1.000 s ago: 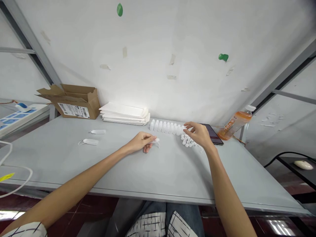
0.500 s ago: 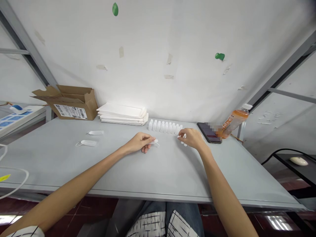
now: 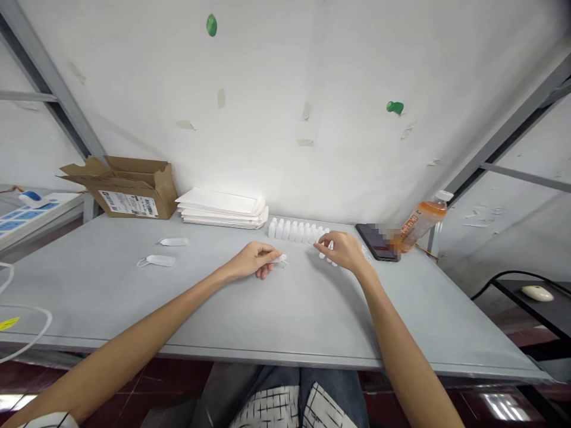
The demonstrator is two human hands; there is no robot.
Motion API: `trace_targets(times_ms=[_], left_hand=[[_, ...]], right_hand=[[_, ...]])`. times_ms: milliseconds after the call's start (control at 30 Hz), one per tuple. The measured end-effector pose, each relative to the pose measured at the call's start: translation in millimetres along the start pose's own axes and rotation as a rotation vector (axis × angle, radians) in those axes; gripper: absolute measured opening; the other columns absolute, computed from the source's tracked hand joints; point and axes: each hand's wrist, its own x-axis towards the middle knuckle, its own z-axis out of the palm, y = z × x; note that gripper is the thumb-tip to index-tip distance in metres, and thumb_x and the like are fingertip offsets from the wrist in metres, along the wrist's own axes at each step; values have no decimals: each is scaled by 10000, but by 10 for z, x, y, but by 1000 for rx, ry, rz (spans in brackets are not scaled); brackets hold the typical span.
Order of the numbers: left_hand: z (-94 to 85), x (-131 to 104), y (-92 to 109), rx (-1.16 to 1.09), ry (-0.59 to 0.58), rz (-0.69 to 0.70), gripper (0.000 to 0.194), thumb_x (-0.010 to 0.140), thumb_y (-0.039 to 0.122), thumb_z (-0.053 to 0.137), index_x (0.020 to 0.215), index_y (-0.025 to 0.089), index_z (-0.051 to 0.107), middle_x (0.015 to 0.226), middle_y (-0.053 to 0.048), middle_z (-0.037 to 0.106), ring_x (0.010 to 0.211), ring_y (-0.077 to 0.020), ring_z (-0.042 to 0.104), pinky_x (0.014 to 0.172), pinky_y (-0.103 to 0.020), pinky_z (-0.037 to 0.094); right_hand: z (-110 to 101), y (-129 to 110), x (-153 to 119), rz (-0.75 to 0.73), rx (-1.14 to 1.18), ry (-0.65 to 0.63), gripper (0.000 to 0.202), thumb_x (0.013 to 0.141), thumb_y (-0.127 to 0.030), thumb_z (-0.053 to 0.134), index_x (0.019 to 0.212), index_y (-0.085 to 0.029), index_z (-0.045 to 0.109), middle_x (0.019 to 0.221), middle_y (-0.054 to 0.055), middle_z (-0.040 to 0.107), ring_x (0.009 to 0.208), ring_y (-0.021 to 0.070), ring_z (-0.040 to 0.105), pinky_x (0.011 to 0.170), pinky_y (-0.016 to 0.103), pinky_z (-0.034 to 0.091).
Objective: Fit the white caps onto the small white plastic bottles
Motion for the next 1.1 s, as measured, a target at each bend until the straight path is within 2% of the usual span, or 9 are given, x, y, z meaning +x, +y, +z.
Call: trace_targets(times_ms=[100,200,300,400,500,600,767,967,1100], left_hand=[[11,7,-15,14,19,-2,444,839,555,570,842,120,655,668,-22,616,472,-99,565,432,-207,432],[22,5,-14,25,36,1,446,836,550,573,900,119,668,695,-26,614,469,-100,565,428,-210,431],[37,-10,5,42,45,13,445,837,539,573,939,118,676,727,-33,615,476,-98,561,434,-210,432],[49,-25,21,77,32,34,437,848,520,566,967,119,692,719,-33,613,492,-100,562,447,-207,431],[50,-25,16,101,44,57,433,852,513,567,986,125,704,725,-35,618,500,-101,561,452,-210,428],[45,-12,-4,100,112,50,442,838,518,585,1007,126,699,732,-42,637,498,-105,558,450,-215,427],[51,-8,-15,126,145,36,444,833,506,601,1032,121,699,506,8,557,484,-123,530,468,-222,427],[64,-11,-25,139,144,40,433,841,509,591,1029,137,708,501,9,569,469,-118,514,475,-226,416],[62,-3,-49,146,142,35,430,842,508,589,1030,139,708,504,9,574,464,-117,513,478,-230,415]], right_hand=[[33,-87,-5,-27,73,89,266,852,-389,558,736,-205,712,777,35,701,631,146,577,584,260,333],[109,-213,-18,-64,189,116,260,847,-395,579,730,-203,709,753,31,699,618,141,571,596,258,351],[222,-359,-42,-143,363,24,276,863,-411,563,764,-202,715,755,25,703,574,123,543,599,253,370],[329,-489,-66,-209,468,-89,265,883,-335,519,777,-189,713,736,21,696,567,114,515,580,246,367],[378,-558,-76,-174,607,-174,265,885,-265,475,786,-167,700,723,25,691,534,105,501,568,243,382],[370,-556,-73,-127,727,-197,241,873,-280,494,810,-160,694,777,30,693,528,96,506,562,239,399],[343,-522,-74,-120,790,-239,235,837,-346,575,864,-158,714,815,35,672,564,97,505,562,232,406],[393,-536,-85,-124,801,-321,263,774,-347,657,937,-150,720,778,8,611,522,68,409,501,217,337],[455,-542,-80,-107,804,-315,220,769,-340,659,854,-140,697,672,-24,548,503,62,373,490,213,309]])
